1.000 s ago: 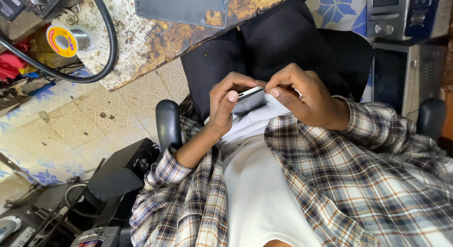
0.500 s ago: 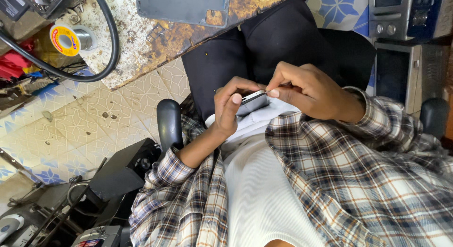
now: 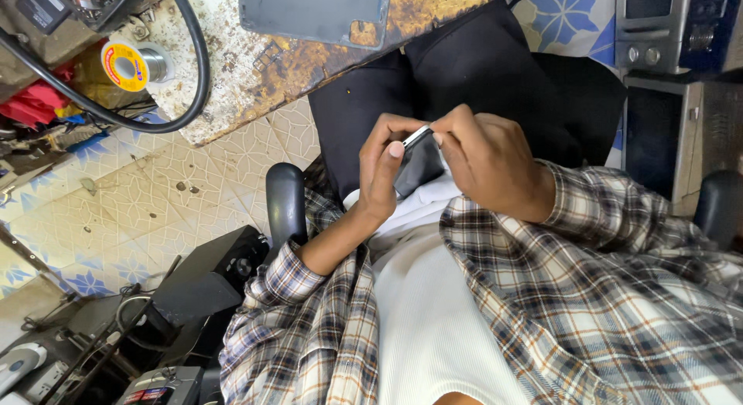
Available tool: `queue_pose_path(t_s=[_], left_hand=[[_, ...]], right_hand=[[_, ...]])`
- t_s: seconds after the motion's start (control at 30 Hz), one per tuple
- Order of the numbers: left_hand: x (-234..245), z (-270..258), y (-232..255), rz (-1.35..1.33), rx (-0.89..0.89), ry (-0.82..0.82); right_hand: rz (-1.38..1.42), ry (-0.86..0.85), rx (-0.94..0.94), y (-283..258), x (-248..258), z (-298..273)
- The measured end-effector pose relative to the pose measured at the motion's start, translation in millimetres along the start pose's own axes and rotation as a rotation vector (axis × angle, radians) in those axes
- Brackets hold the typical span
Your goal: The person disassembles a smartphone by prying open the back cover with a metal tool. They separate the back cover from the main body, revealing the internal components, and then use a green screwdriver to work on the internal parts.
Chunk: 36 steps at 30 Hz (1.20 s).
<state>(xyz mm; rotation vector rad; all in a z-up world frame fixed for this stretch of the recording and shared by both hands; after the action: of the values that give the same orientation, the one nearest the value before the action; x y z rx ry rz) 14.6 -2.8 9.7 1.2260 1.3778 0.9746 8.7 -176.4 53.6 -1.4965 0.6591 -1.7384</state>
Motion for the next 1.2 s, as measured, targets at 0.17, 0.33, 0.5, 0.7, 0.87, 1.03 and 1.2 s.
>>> queue_pose_path(t_s=[0.17,0.33,0.5,0.7,0.87,1.03,1.2], left_hand=[[-4,6,5,-0.013,0.043,-0.02],[-3,10,5,-0.019,0.096,0.018],[1,13,-7,-0.05,0.166,0.176],[1,13,-17,-0.11,0.209,0.261],[-4,11,8,-0.163,0.217,0.269],[-3,12,2,-0.192,0.211,0.22],[-2,13,0,-0.262,0.216,0.214]], right_hand=[[0.381,-0.19,-0.37,15,9,20],[0.562,-0.252,-0.541,55,-13,3],[0.187,-0.192,-0.389,45,-19,6],[-0.007,-0.229,-0.447,51,-28,-5],[0.081,-0.268,-0.538,75,-36,-9],[0.675,-0.268,-0.788,121,-53,-22],[0.512,-0.248,-0.724,112,-52,-23]])
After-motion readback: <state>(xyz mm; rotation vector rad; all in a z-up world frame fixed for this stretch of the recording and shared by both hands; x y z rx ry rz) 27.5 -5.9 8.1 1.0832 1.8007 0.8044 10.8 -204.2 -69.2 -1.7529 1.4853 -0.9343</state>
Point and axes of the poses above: each hand's wrist, its own z-axis towards the middle knuckle, its own x-axis out of the back of the hand, y = z × x, the point moved 2 cm from there along z, towards the middle knuckle, and after that the axes turned 13 degrees about y, right-handed, at the moved point
